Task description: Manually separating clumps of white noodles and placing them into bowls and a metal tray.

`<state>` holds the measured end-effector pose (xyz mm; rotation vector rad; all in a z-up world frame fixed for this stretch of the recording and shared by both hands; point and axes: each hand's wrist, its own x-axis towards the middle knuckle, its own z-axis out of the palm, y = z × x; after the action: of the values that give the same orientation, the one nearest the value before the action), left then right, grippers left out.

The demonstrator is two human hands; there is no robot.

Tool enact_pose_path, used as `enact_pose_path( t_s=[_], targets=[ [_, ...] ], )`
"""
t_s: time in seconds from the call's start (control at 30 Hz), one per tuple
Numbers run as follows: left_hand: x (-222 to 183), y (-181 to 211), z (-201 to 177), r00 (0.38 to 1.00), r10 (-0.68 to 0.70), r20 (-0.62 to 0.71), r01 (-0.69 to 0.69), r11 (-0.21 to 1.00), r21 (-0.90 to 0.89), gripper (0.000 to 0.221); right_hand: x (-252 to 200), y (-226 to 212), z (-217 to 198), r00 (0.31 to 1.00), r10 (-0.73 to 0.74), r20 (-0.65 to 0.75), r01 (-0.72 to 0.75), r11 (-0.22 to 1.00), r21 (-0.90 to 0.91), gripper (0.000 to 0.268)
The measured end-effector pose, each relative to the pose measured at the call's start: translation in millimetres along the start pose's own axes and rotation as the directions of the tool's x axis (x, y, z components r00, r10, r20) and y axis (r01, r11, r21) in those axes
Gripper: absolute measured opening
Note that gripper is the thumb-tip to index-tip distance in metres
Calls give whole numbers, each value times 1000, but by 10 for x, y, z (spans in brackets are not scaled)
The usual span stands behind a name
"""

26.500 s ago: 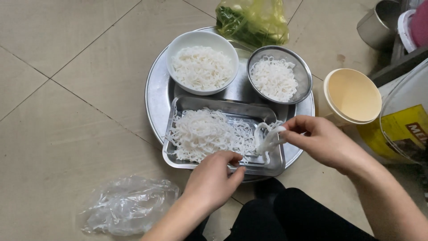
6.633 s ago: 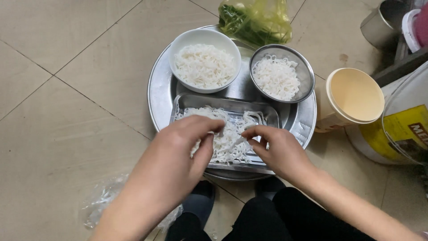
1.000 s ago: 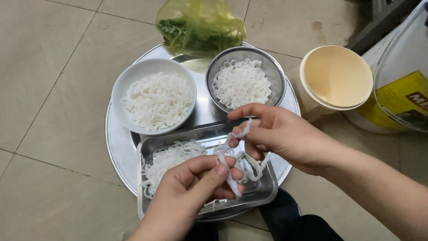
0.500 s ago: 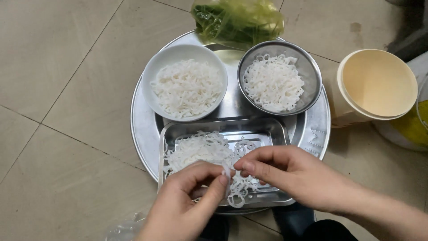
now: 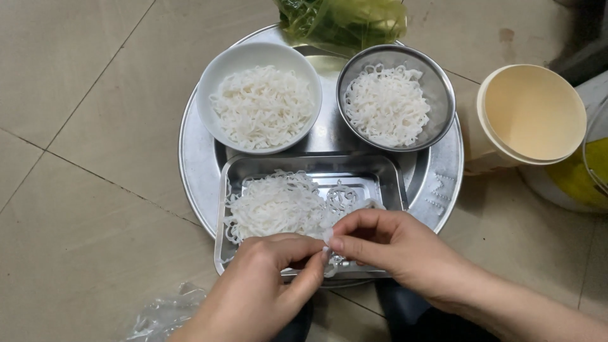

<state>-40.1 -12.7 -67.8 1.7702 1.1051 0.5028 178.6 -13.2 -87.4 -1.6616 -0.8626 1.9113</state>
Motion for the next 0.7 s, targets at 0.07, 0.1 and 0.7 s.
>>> enact_pose_path(
  t_s=[0.07,0.1,0.7],
  targets=[
    [-1,5,-2,1000,6,20,-6,1000,-8,21,24,92,-53,999,-45,-13,45,997,59,9],
    [-4,-1,-13,999,-32,-20,31,999,-20,21,27,101,-86,997,-75,12,74,992,106,10],
    [-195,-674,-1128,635,-688,-350,-119,361,-925,9,-18,203,-1499,879,-322,-352,426,860,280,11]
  ],
)
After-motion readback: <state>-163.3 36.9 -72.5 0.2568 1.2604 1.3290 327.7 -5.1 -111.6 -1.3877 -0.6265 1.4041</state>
